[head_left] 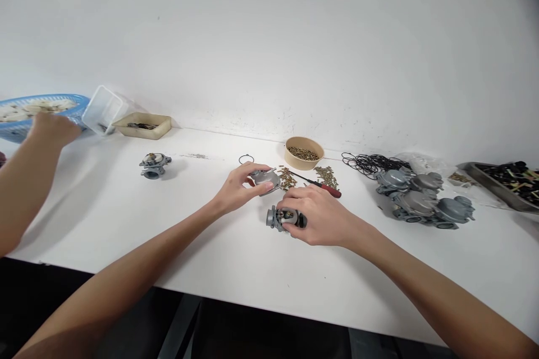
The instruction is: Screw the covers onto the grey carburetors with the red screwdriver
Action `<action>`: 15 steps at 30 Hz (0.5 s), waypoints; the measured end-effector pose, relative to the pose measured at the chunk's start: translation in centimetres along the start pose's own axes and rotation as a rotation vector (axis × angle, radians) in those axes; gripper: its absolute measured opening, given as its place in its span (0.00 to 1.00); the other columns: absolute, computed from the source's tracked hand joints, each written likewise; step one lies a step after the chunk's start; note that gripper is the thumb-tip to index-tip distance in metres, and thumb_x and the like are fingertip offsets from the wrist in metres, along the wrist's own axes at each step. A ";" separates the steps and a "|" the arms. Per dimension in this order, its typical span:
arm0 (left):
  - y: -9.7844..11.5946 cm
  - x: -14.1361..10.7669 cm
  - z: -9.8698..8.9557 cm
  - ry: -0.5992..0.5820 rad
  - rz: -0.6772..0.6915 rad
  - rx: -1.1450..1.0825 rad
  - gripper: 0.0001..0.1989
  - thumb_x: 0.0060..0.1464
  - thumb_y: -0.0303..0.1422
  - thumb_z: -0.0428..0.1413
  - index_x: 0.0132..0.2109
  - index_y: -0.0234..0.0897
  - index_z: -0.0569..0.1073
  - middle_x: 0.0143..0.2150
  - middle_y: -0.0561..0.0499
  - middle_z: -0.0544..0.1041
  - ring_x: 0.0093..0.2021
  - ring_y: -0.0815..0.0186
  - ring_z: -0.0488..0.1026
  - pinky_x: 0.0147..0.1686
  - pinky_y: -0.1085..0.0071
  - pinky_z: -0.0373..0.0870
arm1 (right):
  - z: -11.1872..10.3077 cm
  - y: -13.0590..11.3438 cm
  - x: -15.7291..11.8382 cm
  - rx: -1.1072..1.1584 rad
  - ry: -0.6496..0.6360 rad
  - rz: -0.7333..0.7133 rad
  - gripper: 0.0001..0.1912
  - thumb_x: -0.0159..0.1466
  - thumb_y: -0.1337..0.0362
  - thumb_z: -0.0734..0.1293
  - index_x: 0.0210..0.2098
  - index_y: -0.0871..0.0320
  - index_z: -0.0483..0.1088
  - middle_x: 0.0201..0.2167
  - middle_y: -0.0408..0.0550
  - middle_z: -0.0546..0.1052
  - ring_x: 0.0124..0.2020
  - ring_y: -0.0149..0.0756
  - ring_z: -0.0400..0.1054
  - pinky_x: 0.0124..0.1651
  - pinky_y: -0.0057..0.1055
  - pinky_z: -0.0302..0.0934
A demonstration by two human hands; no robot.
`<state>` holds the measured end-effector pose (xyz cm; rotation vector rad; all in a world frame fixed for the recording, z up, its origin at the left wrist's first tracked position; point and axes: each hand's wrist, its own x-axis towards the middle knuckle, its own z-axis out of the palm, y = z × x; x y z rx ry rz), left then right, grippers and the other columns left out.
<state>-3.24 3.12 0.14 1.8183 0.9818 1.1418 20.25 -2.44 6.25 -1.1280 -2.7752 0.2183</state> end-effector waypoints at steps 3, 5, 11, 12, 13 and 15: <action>-0.1 0.1 0.0 -0.004 0.003 0.009 0.20 0.58 0.45 0.65 0.54 0.43 0.79 0.55 0.43 0.79 0.53 0.56 0.76 0.46 0.63 0.76 | 0.3 0.0 -0.2 0.006 0.007 0.016 0.11 0.65 0.64 0.66 0.44 0.52 0.78 0.40 0.48 0.77 0.41 0.39 0.70 0.42 0.36 0.56; -0.1 0.1 -0.1 -0.010 0.002 0.009 0.21 0.58 0.46 0.65 0.54 0.43 0.79 0.55 0.43 0.79 0.53 0.56 0.76 0.46 0.62 0.75 | 0.4 0.0 -0.2 0.019 0.002 0.022 0.12 0.65 0.63 0.66 0.46 0.52 0.78 0.42 0.49 0.76 0.43 0.40 0.70 0.44 0.37 0.58; 0.0 0.1 -0.1 -0.018 0.000 -0.002 0.21 0.57 0.45 0.66 0.55 0.43 0.79 0.55 0.43 0.78 0.53 0.56 0.75 0.47 0.62 0.75 | -0.1 0.0 0.0 0.073 -0.053 0.045 0.10 0.66 0.64 0.66 0.45 0.53 0.78 0.43 0.50 0.74 0.41 0.39 0.71 0.42 0.35 0.60; 0.0 0.1 -0.1 -0.017 0.001 0.000 0.21 0.57 0.45 0.66 0.55 0.43 0.79 0.55 0.43 0.78 0.53 0.56 0.75 0.47 0.62 0.74 | -0.1 0.0 0.0 0.085 -0.056 0.047 0.10 0.66 0.63 0.67 0.45 0.53 0.78 0.43 0.51 0.74 0.41 0.39 0.71 0.42 0.35 0.61; 0.0 0.0 -0.1 -0.016 0.001 0.004 0.20 0.58 0.44 0.66 0.55 0.43 0.79 0.55 0.44 0.78 0.53 0.56 0.75 0.47 0.62 0.74 | -0.2 0.0 0.0 0.097 -0.057 0.051 0.10 0.67 0.63 0.67 0.45 0.53 0.78 0.43 0.51 0.74 0.41 0.38 0.71 0.42 0.35 0.61; 0.1 0.0 -0.1 -0.016 0.002 0.012 0.20 0.58 0.44 0.66 0.55 0.43 0.79 0.55 0.44 0.78 0.53 0.56 0.75 0.46 0.63 0.74 | -0.2 -0.1 0.1 0.118 -0.055 0.062 0.09 0.67 0.60 0.69 0.44 0.53 0.79 0.44 0.51 0.74 0.40 0.38 0.71 0.42 0.35 0.62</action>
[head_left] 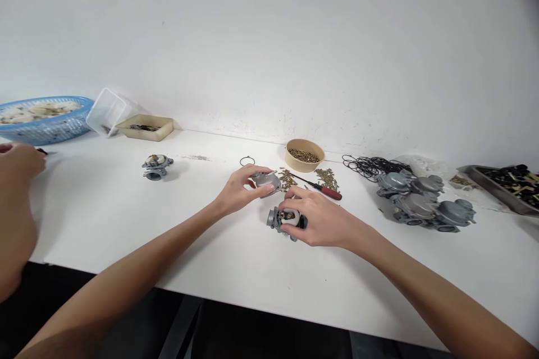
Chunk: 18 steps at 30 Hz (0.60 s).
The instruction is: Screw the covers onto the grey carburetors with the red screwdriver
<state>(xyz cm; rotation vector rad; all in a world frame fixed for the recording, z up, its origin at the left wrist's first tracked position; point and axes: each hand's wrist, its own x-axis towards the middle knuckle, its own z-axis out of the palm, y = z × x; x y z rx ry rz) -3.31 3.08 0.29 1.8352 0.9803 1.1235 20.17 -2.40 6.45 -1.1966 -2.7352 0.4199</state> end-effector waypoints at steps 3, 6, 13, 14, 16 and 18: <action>0.1 0.0 0.0 0.002 0.002 0.000 0.20 0.58 0.44 0.65 0.54 0.43 0.79 0.55 0.43 0.78 0.52 0.56 0.75 0.45 0.63 0.74 | 0.1 -0.1 0.1 0.002 0.011 0.007 0.08 0.67 0.58 0.70 0.42 0.54 0.79 0.41 0.50 0.74 0.40 0.38 0.71 0.42 0.36 0.61; 0.3 0.0 0.1 0.000 -0.009 -0.011 0.20 0.57 0.44 0.66 0.54 0.42 0.80 0.53 0.43 0.79 0.52 0.56 0.75 0.45 0.63 0.74 | 0.5 -0.2 0.1 0.000 0.030 0.033 0.07 0.68 0.60 0.67 0.41 0.54 0.78 0.40 0.48 0.74 0.40 0.38 0.70 0.41 0.35 0.60; 0.4 0.2 0.1 0.006 -0.009 -0.011 0.20 0.56 0.44 0.66 0.53 0.43 0.80 0.52 0.43 0.79 0.51 0.56 0.75 0.44 0.63 0.74 | 1.1 -0.3 -0.1 0.022 0.036 0.091 0.05 0.65 0.64 0.67 0.39 0.54 0.75 0.42 0.48 0.73 0.40 0.38 0.70 0.41 0.35 0.60; 0.4 0.1 0.0 0.007 -0.007 -0.010 0.20 0.56 0.44 0.66 0.53 0.43 0.80 0.52 0.43 0.79 0.51 0.56 0.75 0.44 0.63 0.74 | 1.0 -0.4 -0.1 0.032 0.030 0.085 0.05 0.65 0.65 0.67 0.39 0.55 0.75 0.41 0.48 0.73 0.40 0.38 0.70 0.41 0.35 0.59; 0.4 0.1 0.0 0.007 -0.007 -0.009 0.20 0.56 0.44 0.66 0.53 0.42 0.80 0.51 0.44 0.79 0.49 0.57 0.75 0.44 0.63 0.74 | 0.8 -0.5 0.0 0.046 0.016 0.072 0.05 0.65 0.66 0.66 0.38 0.55 0.75 0.40 0.48 0.73 0.40 0.37 0.70 0.41 0.34 0.59; 0.5 0.1 0.0 0.004 -0.009 -0.006 0.20 0.57 0.44 0.66 0.53 0.42 0.80 0.51 0.44 0.79 0.49 0.58 0.75 0.44 0.64 0.74 | 0.6 -0.6 0.1 0.049 0.008 0.059 0.05 0.66 0.66 0.66 0.37 0.55 0.76 0.38 0.48 0.73 0.40 0.37 0.70 0.41 0.34 0.59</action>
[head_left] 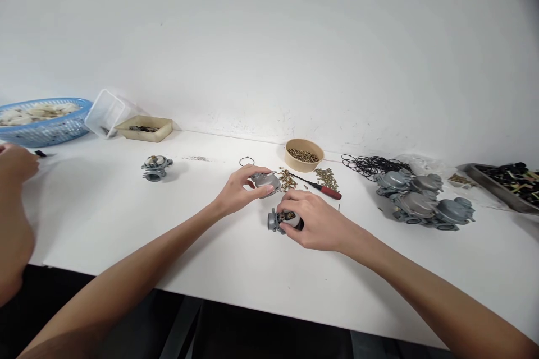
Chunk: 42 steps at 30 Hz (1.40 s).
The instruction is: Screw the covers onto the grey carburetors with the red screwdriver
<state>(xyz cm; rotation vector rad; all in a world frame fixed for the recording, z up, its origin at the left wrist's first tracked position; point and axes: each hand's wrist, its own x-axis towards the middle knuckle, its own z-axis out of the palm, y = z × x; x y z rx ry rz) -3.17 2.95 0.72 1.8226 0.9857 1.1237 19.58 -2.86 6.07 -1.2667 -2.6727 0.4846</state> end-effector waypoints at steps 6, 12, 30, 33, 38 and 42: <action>0.0 0.0 0.0 -0.006 0.004 0.011 0.19 0.57 0.44 0.66 0.53 0.43 0.80 0.52 0.44 0.79 0.50 0.57 0.75 0.44 0.64 0.74 | -0.3 0.0 -0.2 0.001 0.002 -0.008 0.06 0.67 0.65 0.67 0.39 0.54 0.78 0.38 0.48 0.75 0.42 0.39 0.71 0.41 0.34 0.59; -0.4 0.0 0.0 -0.017 0.013 0.019 0.19 0.57 0.44 0.66 0.53 0.43 0.80 0.53 0.44 0.79 0.49 0.58 0.76 0.44 0.64 0.75 | -0.4 0.0 -0.4 -0.071 -0.004 -0.004 0.06 0.69 0.61 0.68 0.42 0.54 0.77 0.41 0.48 0.75 0.39 0.38 0.71 0.39 0.34 0.58; -0.2 -0.1 0.1 -0.028 0.021 0.035 0.19 0.57 0.43 0.66 0.53 0.43 0.80 0.50 0.45 0.78 0.49 0.59 0.75 0.44 0.65 0.75 | -1.0 0.7 0.5 0.041 -0.044 -0.102 0.07 0.68 0.60 0.68 0.36 0.55 0.76 0.35 0.46 0.78 0.39 0.38 0.70 0.40 0.33 0.59; -0.3 -0.1 0.0 -0.040 0.017 0.034 0.19 0.57 0.43 0.66 0.53 0.43 0.79 0.52 0.45 0.78 0.49 0.59 0.75 0.45 0.64 0.74 | -0.8 1.0 0.7 -0.014 -0.036 -0.163 0.07 0.68 0.61 0.68 0.34 0.56 0.76 0.33 0.46 0.77 0.38 0.38 0.71 0.44 0.35 0.61; -0.2 -0.1 0.0 -0.038 0.013 0.026 0.19 0.57 0.42 0.66 0.53 0.43 0.79 0.51 0.45 0.78 0.49 0.60 0.75 0.46 0.64 0.74 | -0.9 1.6 0.3 -0.096 0.001 -0.236 0.07 0.67 0.58 0.69 0.38 0.55 0.77 0.34 0.47 0.78 0.40 0.41 0.72 0.47 0.37 0.62; -0.2 -0.1 0.1 -0.036 0.001 0.022 0.18 0.57 0.42 0.66 0.53 0.43 0.80 0.52 0.45 0.78 0.50 0.59 0.75 0.46 0.64 0.74 | -1.1 1.7 -0.1 -0.128 -0.001 -0.252 0.05 0.66 0.62 0.69 0.40 0.54 0.77 0.34 0.46 0.77 0.37 0.38 0.70 0.42 0.34 0.60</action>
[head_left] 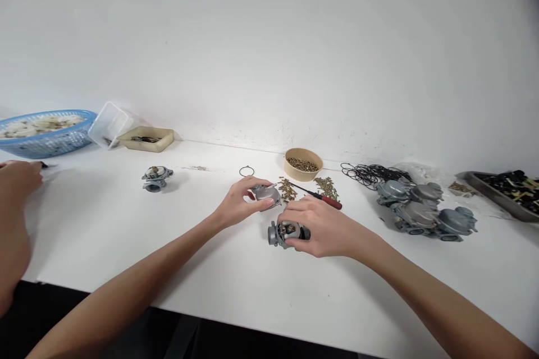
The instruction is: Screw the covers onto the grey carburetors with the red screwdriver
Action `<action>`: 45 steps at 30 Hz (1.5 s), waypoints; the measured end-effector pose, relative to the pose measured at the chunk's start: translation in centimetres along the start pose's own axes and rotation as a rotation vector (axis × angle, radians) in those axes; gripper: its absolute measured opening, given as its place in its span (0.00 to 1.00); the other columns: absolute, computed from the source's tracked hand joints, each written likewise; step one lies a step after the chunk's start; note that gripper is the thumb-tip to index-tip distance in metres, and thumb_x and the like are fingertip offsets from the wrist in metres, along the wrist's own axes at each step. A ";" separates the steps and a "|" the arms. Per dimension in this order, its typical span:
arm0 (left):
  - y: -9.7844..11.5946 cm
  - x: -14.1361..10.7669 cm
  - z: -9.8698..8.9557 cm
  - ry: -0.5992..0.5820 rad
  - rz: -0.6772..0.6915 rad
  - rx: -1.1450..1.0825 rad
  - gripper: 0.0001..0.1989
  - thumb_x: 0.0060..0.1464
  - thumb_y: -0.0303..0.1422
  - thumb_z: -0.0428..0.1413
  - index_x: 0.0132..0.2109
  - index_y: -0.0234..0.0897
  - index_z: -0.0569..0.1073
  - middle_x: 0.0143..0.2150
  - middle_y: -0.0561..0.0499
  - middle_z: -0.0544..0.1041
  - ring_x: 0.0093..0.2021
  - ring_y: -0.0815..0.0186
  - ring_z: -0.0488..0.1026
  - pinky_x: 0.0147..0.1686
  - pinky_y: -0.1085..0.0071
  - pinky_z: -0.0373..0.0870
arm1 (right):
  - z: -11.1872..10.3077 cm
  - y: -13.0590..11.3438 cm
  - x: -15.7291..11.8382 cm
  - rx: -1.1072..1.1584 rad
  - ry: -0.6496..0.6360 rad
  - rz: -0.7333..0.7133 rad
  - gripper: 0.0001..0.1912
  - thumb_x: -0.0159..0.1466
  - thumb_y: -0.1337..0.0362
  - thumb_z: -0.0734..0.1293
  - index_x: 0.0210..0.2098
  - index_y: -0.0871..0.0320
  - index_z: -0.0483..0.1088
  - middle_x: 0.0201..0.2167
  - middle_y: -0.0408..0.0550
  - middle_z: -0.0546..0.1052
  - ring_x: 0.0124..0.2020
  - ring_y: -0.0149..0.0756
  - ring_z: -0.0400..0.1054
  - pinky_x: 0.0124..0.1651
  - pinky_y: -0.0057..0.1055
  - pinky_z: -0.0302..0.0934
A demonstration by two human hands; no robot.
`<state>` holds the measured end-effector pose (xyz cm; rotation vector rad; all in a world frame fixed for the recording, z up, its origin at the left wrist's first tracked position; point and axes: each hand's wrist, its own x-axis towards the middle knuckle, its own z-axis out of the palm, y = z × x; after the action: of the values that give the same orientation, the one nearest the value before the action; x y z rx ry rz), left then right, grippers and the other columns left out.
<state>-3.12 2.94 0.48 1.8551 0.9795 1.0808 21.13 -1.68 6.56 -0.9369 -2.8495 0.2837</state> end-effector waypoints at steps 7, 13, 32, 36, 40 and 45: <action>0.3 0.0 0.0 0.007 0.004 0.012 0.18 0.55 0.41 0.67 0.52 0.43 0.80 0.52 0.44 0.79 0.50 0.58 0.75 0.45 0.64 0.74 | 0.7 -0.3 0.2 -0.033 -0.016 0.048 0.04 0.62 0.66 0.68 0.37 0.55 0.75 0.34 0.44 0.71 0.33 0.33 0.66 0.36 0.31 0.56; 0.4 0.0 -0.1 0.002 0.016 0.025 0.18 0.55 0.41 0.67 0.52 0.42 0.80 0.50 0.45 0.79 0.49 0.58 0.75 0.42 0.65 0.73 | 0.5 -0.2 0.5 0.002 -0.030 0.106 0.05 0.66 0.61 0.69 0.37 0.54 0.76 0.36 0.44 0.71 0.32 0.31 0.66 0.36 0.31 0.55; 0.2 0.1 -0.1 -0.021 0.020 0.054 0.19 0.56 0.45 0.66 0.52 0.44 0.81 0.50 0.46 0.79 0.50 0.59 0.74 0.43 0.66 0.73 | 0.1 -0.7 0.4 0.078 -0.044 0.034 0.09 0.64 0.68 0.68 0.43 0.55 0.79 0.44 0.49 0.76 0.41 0.36 0.72 0.42 0.34 0.64; -0.2 0.2 -0.7 -0.041 0.051 0.179 0.20 0.56 0.48 0.65 0.53 0.46 0.80 0.48 0.46 0.78 0.48 0.58 0.75 0.43 0.66 0.73 | -0.4 -0.4 0.0 0.121 -0.087 -0.059 0.15 0.63 0.72 0.67 0.47 0.55 0.80 0.53 0.51 0.77 0.44 0.37 0.75 0.42 0.32 0.67; -1.3 0.4 -2.3 -0.126 0.145 0.448 0.19 0.55 0.43 0.65 0.52 0.43 0.81 0.46 0.46 0.76 0.42 0.61 0.75 0.45 0.64 0.73 | -0.4 -0.3 -0.5 0.103 -0.079 -0.090 0.23 0.64 0.77 0.63 0.53 0.52 0.77 0.60 0.48 0.77 0.53 0.40 0.76 0.47 0.33 0.70; -3.3 0.7 -3.7 -0.339 0.126 0.506 0.20 0.55 0.47 0.65 0.52 0.44 0.80 0.48 0.46 0.77 0.42 0.59 0.77 0.45 0.64 0.74 | -0.3 -0.6 -1.0 0.094 -0.047 -0.065 0.21 0.67 0.76 0.62 0.55 0.52 0.73 0.54 0.45 0.81 0.61 0.41 0.72 0.58 0.37 0.68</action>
<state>-7.06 5.78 -0.90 2.4383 1.0019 0.5814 21.62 -2.66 6.92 -0.8291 -2.8739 0.4344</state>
